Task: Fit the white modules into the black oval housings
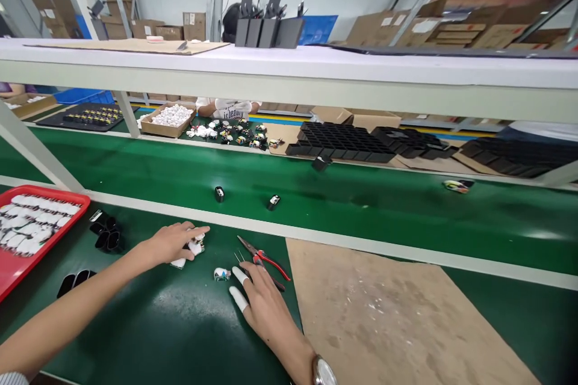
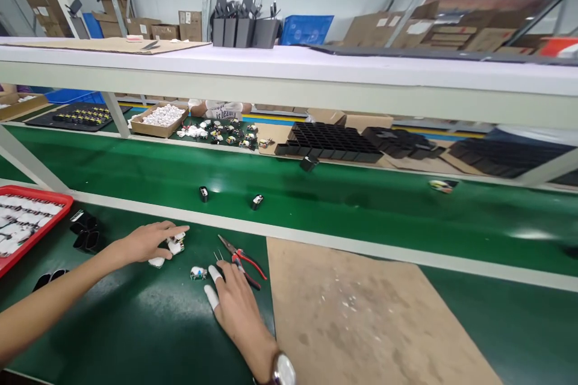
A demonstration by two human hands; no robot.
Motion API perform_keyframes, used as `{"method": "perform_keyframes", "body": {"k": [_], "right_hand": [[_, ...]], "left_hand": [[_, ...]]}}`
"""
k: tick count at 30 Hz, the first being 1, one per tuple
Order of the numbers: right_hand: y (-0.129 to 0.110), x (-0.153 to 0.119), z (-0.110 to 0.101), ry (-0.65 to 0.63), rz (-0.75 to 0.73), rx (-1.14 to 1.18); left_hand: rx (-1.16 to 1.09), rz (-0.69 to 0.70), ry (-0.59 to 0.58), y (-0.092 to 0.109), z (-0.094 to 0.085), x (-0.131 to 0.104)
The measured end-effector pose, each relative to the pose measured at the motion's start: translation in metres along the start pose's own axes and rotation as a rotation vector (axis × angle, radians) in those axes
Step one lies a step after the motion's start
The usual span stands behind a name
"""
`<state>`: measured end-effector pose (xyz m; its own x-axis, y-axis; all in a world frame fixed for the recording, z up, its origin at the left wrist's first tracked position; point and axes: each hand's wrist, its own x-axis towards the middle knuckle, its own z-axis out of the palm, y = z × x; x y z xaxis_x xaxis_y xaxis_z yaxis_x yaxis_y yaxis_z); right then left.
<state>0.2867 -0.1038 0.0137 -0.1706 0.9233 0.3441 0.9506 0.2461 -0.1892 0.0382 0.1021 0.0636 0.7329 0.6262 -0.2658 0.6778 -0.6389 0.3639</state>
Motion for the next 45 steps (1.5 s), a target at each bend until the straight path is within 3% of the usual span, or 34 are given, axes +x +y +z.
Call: {"method": "perform_keyframes", "body": {"k": [5, 10, 16, 20, 23, 27, 32, 35, 38, 41, 45], "right_hand": [[-0.014, 0.030, 0.009, -0.149, -0.063, 0.132], [-0.028, 0.054, 0.015, -0.234, -0.041, 0.338], [-0.027, 0.099, 0.036, -0.087, 0.044, 0.464], [-0.020, 0.135, 0.056, -0.092, 0.008, 0.463], [-0.012, 0.146, 0.060, -0.051, -0.006, 0.421], [0.002, 0.138, 0.054, -0.022, -0.033, 0.319], [0.016, 0.122, 0.044, -0.086, -0.101, 0.257], [0.013, 0.111, 0.031, -0.089, -0.115, 0.243], [-0.002, 0.094, 0.015, -0.081, -0.082, 0.238], [-0.024, 0.074, 0.011, -0.146, -0.063, 0.237], [-0.042, 0.055, 0.017, -0.171, -0.044, 0.281]], "left_hand": [[-0.229, -0.005, 0.122, -0.026, -0.001, -0.016], [-0.289, 0.007, 0.173, -0.031, 0.015, -0.013], [-0.312, 0.047, 0.274, -0.025, 0.025, -0.008], [-0.260, 0.068, 0.314, -0.021, 0.028, -0.010], [-0.222, 0.027, 0.347, -0.024, 0.030, -0.017], [-0.205, -0.019, 0.366, -0.032, 0.032, -0.036], [-0.149, -0.022, 0.260, -0.029, 0.042, -0.054], [-0.091, -0.060, 0.326, -0.027, 0.044, -0.060], [0.003, -0.046, 0.474, -0.035, 0.030, -0.079], [0.162, -0.116, 0.652, -0.057, 0.007, -0.112], [0.371, -0.299, 0.661, -0.090, -0.006, -0.150]]}}
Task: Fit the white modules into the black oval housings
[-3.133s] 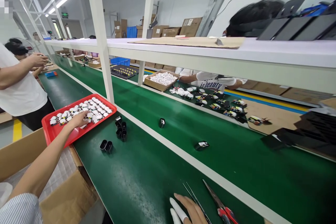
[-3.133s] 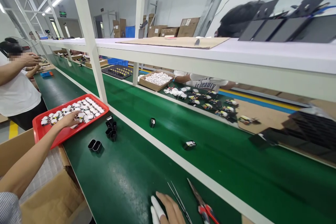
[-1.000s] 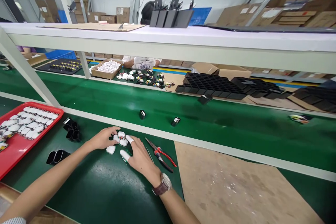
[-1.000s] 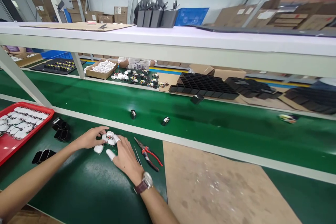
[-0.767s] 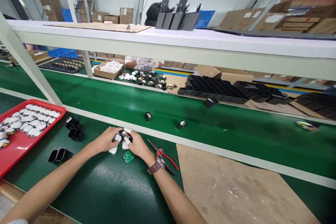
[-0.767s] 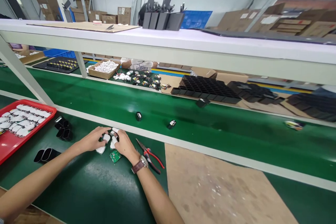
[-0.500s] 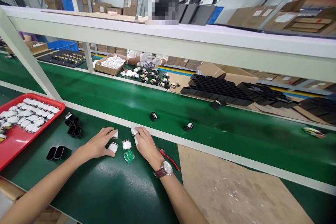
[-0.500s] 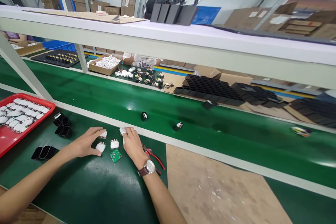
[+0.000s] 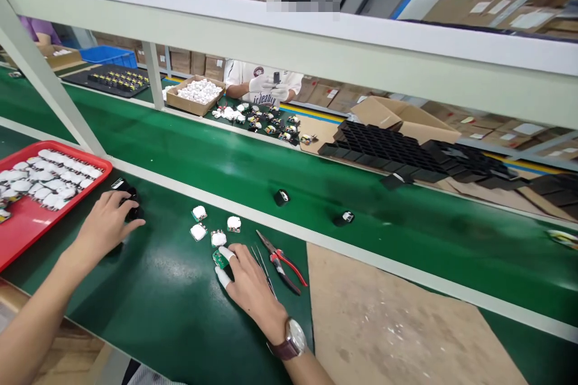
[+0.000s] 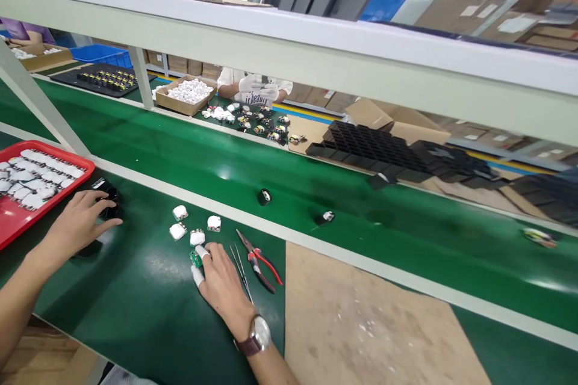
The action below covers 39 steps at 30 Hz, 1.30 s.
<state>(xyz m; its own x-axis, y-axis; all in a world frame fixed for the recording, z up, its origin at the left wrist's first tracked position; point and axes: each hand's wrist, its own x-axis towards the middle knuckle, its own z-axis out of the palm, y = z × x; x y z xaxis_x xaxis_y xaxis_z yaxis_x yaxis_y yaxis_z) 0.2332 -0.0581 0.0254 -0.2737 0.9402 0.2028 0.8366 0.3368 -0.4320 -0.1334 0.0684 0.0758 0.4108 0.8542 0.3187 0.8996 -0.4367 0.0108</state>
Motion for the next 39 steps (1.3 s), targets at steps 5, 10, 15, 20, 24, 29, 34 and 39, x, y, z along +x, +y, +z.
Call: {"method": "perform_keyframes", "body": {"k": [5, 10, 15, 20, 24, 29, 34, 39], "right_hand": [[0.003, -0.013, 0.000, -0.020, 0.156, 0.234], [0.009, -0.030, -0.006, 0.078, 0.081, 0.137], [0.007, -0.041, 0.002, 0.023, -0.086, 0.147], [0.003, -0.047, 0.014, 0.038, 0.021, 0.076], [0.003, -0.055, 0.006, -0.031, -0.037, 0.074], [0.011, -0.061, -0.004, -0.050, -0.054, 0.102], [0.024, -0.063, -0.001, -0.044, -0.138, 0.168], [0.016, -0.057, -0.004, 0.184, -0.110, 0.215]], "left_hand": [[0.059, 0.008, -0.074, -0.018, 0.015, -0.014], [-0.061, 0.069, -0.033, -0.008, 0.013, -0.009], [-0.495, 0.215, 0.001, 0.051, -0.007, -0.011], [-0.737, 0.396, -0.344, 0.125, 0.011, -0.016], [-0.798, 0.355, -0.447, 0.146, 0.039, -0.009], [-0.910, 0.229, -0.493, 0.146, 0.058, -0.012], [-0.990, 0.185, -0.483, 0.145, 0.068, -0.022], [-0.997, 0.159, -0.496, 0.149, 0.070, -0.025]]}}
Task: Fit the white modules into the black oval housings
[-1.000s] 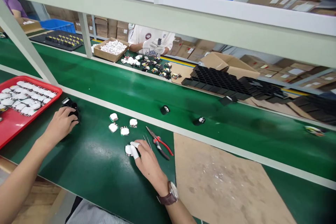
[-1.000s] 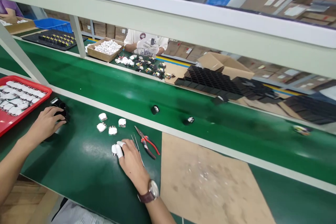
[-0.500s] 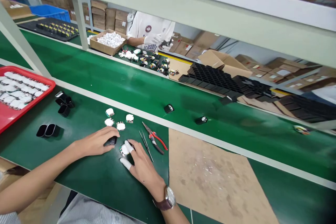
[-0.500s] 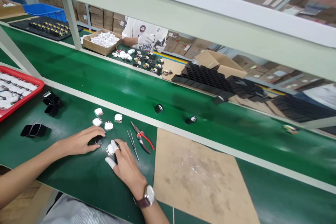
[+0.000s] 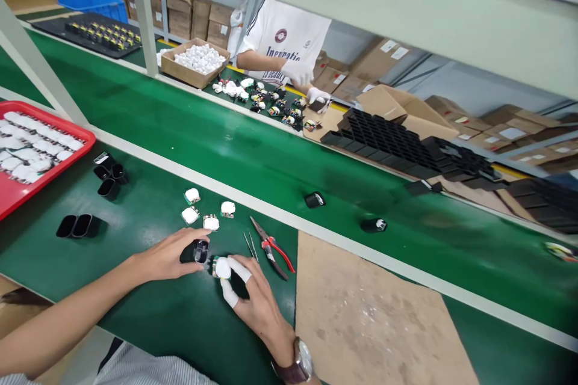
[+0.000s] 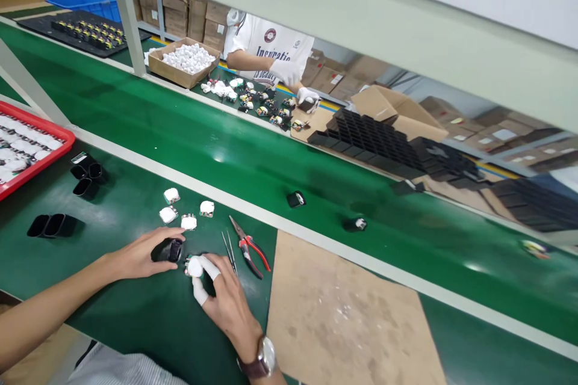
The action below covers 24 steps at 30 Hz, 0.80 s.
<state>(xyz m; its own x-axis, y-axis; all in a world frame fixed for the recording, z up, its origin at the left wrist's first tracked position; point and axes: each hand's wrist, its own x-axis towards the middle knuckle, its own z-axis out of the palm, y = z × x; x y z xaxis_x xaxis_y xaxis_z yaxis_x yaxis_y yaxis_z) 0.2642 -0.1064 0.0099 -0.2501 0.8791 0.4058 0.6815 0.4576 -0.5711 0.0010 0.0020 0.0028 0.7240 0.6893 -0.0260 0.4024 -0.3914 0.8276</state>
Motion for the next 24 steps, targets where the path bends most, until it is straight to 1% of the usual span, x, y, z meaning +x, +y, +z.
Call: {"method": "perform_keyframes", "body": {"k": [2, 4, 8, 17, 24], "right_hand": [[-0.009, 0.007, -0.001, 0.060, 0.004, 0.002], [-0.017, 0.015, -0.003, 0.064, -0.028, -0.035], [-0.025, 0.026, -0.003, 0.024, -0.093, -0.131], [-0.025, 0.026, -0.003, -0.072, -0.095, -0.189], [-0.031, 0.034, -0.005, -0.127, -0.097, -0.259]], "left_hand": [[-0.006, 0.030, 0.003, 0.002, 0.002, 0.001], [-0.015, 0.072, 0.012, 0.003, 0.005, 0.001], [-0.019, 0.135, 0.020, 0.005, 0.008, 0.001], [0.011, 0.181, 0.030, 0.002, 0.008, -0.001], [0.031, 0.191, 0.022, 0.002, 0.007, -0.001]]}}
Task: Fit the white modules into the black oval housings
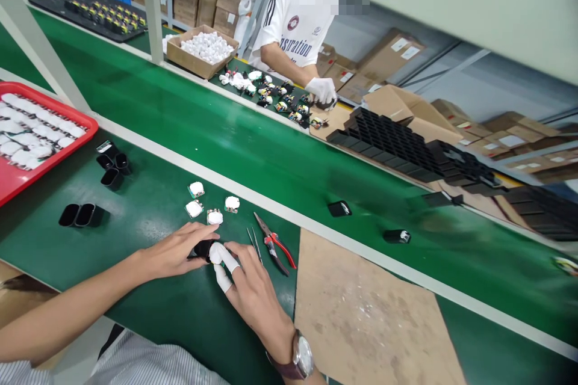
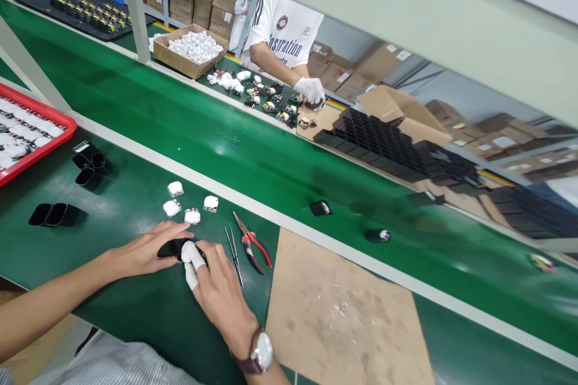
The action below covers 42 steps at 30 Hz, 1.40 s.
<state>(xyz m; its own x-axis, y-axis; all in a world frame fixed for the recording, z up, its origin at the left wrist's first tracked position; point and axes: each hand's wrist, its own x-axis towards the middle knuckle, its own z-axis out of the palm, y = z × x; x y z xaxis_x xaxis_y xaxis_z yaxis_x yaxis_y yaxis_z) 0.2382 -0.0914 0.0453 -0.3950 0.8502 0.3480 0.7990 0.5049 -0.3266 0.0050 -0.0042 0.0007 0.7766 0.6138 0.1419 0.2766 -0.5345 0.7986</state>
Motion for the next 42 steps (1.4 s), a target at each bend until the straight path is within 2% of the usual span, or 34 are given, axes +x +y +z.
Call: {"method": "perform_keyframes", "body": {"k": [10, 16, 21, 24, 28, 32, 36, 40, 42], "right_hand": [[-0.001, 0.000, 0.001, -0.073, -0.002, -0.024], [0.006, -0.005, 0.005, 0.020, -0.019, 0.123], [0.007, -0.004, 0.013, 0.048, -0.057, 0.112], [0.006, -0.004, 0.017, 0.041, -0.032, 0.113], [0.008, -0.007, 0.024, 0.057, 0.018, 0.121], [0.011, -0.008, 0.027, 0.036, 0.053, 0.147], [0.016, -0.008, 0.027, 0.031, 0.045, 0.276], [0.022, -0.009, 0.026, -0.011, 0.034, 0.239], [0.025, -0.010, 0.025, -0.032, 0.060, 0.302]], "left_hand": [[-0.009, 0.036, 0.006, 0.000, 0.006, -0.002], [-0.116, -0.109, -0.091, 0.001, 0.001, -0.003], [-0.122, -0.160, -0.137, 0.006, 0.001, -0.001], [-0.093, -0.095, -0.055, 0.007, 0.004, 0.000], [0.010, 0.124, 0.082, 0.005, 0.004, -0.002], [0.073, 0.288, 0.145, 0.002, 0.000, -0.001], [0.034, 0.300, 0.154, 0.002, -0.003, 0.002], [0.008, 0.315, 0.147, 0.001, -0.003, 0.005], [0.003, 0.325, 0.140, 0.000, -0.003, 0.007]]}}
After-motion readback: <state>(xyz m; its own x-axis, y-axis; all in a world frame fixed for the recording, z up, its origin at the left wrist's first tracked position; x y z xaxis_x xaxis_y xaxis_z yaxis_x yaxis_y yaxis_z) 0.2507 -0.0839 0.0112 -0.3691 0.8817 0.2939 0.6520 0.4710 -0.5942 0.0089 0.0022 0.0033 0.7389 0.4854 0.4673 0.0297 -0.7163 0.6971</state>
